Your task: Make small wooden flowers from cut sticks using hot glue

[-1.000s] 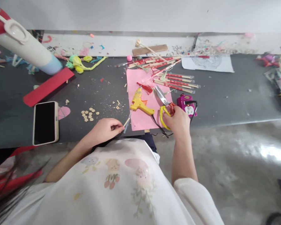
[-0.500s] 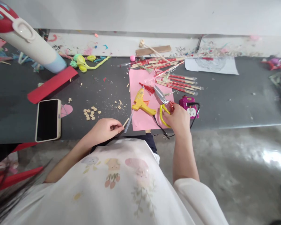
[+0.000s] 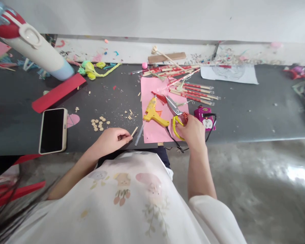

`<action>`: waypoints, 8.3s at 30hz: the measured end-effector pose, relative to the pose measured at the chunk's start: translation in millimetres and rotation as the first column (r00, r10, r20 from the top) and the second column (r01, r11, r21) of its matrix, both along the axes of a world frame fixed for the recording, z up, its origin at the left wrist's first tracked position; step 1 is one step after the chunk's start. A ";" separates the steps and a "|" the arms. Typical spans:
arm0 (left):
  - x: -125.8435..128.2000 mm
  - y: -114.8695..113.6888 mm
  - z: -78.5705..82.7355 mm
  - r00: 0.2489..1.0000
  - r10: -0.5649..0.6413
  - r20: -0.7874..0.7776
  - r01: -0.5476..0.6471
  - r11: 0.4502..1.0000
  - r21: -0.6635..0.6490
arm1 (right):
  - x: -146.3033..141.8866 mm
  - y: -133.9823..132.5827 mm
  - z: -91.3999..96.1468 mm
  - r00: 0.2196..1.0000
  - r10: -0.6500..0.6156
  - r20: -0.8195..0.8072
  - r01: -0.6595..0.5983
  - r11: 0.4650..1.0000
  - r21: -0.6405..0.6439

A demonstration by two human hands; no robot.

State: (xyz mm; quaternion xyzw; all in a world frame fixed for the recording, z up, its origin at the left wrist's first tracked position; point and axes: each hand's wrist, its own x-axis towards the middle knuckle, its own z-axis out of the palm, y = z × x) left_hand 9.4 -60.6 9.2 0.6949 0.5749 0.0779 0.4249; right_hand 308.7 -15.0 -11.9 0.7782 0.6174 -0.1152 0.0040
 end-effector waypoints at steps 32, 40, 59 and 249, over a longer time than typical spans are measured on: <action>-13.0 12.6 -2.1 0.985 0.170 -0.028 -0.167 0.983 0.080 | -1.9 -14.1 24.7 0.995 0.063 0.080 -0.075 0.986 0.150; -10.4 11.1 -4.5 0.976 0.205 0.072 -0.211 0.974 0.083 | -68.6 -19.8 37.2 0.924 0.328 -0.195 -0.234 0.890 0.391; -9.4 4.5 -2.5 0.912 0.242 0.332 -0.294 0.948 0.118 | -110.3 -4.6 22.2 0.045 -0.043 -0.998 -0.044 0.998 -0.045; -23.0 54.4 -17.5 0.930 -0.215 0.299 -0.063 0.708 0.704 | -142.0 -12.2 10.4 0.340 0.363 -0.868 0.022 0.919 0.393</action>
